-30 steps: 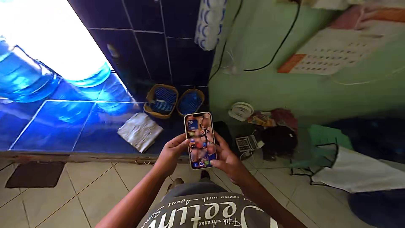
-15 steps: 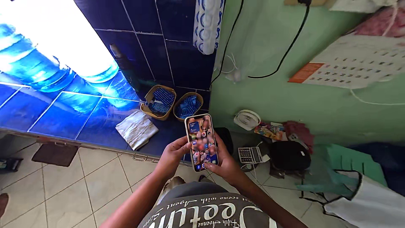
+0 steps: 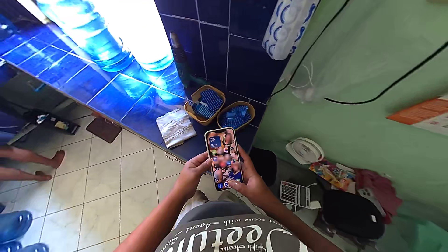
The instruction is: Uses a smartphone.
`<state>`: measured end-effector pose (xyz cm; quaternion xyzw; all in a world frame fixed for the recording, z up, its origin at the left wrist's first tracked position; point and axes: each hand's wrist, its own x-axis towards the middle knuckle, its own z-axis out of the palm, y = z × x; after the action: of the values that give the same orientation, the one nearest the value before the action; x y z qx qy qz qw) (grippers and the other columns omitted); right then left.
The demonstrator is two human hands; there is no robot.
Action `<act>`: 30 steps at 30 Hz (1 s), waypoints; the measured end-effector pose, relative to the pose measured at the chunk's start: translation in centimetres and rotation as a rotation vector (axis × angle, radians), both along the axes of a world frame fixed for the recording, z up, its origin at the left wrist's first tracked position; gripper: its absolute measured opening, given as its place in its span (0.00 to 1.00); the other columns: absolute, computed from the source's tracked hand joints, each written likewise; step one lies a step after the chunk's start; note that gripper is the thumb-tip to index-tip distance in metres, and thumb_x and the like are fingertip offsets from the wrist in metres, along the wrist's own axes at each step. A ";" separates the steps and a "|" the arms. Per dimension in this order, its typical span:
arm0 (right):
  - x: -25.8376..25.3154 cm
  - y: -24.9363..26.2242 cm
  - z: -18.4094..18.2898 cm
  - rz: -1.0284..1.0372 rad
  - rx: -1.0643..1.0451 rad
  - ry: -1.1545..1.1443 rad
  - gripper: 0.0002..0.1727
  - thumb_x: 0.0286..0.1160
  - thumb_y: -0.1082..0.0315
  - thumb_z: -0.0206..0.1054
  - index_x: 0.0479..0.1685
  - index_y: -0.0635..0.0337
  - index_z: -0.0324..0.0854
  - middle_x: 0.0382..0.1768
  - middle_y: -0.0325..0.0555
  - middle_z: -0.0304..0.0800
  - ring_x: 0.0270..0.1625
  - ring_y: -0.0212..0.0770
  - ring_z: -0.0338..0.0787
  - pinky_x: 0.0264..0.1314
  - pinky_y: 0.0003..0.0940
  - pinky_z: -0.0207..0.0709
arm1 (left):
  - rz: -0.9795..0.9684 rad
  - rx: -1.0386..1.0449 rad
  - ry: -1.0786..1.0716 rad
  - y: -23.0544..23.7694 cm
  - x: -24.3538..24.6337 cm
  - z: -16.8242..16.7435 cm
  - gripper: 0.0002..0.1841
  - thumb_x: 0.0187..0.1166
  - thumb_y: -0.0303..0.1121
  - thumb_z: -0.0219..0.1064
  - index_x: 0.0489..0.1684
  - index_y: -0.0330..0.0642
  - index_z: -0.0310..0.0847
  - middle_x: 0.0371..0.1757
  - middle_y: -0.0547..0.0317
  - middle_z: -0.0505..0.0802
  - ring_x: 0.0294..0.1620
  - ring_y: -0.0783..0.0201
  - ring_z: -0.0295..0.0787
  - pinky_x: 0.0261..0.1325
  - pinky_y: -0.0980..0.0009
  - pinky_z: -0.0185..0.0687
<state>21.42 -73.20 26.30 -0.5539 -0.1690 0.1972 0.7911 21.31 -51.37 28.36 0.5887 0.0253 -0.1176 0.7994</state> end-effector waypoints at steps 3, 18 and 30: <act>0.7 0.3 -0.1 0.038 -0.006 -0.018 0.59 0.71 0.72 0.73 0.95 0.63 0.27 0.73 0.58 0.80 0.69 0.44 0.89 0.72 0.40 0.85 | 0.041 -0.008 -0.013 0.4 -0.3 -0.1 0.16 0.88 0.26 0.53 0.66 0.31 0.82 0.54 0.51 0.95 0.55 0.63 0.92 0.67 0.64 0.86; 2.2 1.2 -1.7 0.100 -0.161 -0.041 0.70 0.57 0.75 0.81 0.97 0.53 0.26 0.82 0.54 0.71 0.73 0.41 0.86 0.73 0.36 0.85 | 0.152 0.044 0.013 0.1 -0.8 -0.4 0.15 0.87 0.25 0.56 0.64 0.29 0.83 0.52 0.49 0.95 0.53 0.61 0.93 0.65 0.63 0.87; 0.5 -0.9 -2.2 -0.098 -0.286 0.078 0.68 0.51 0.61 0.88 0.94 0.60 0.41 0.75 0.55 0.77 0.70 0.38 0.86 0.70 0.32 0.84 | 0.060 0.174 0.020 -3.7 -1.4 -1.0 0.11 0.79 0.22 0.67 0.56 0.31 0.83 0.45 0.56 0.96 0.47 0.67 0.94 0.59 0.67 0.89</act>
<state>21.94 -74.11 24.12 -0.6606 -0.0810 0.2017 0.7186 19.87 -55.09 27.33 0.6537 0.0611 -0.0970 0.7480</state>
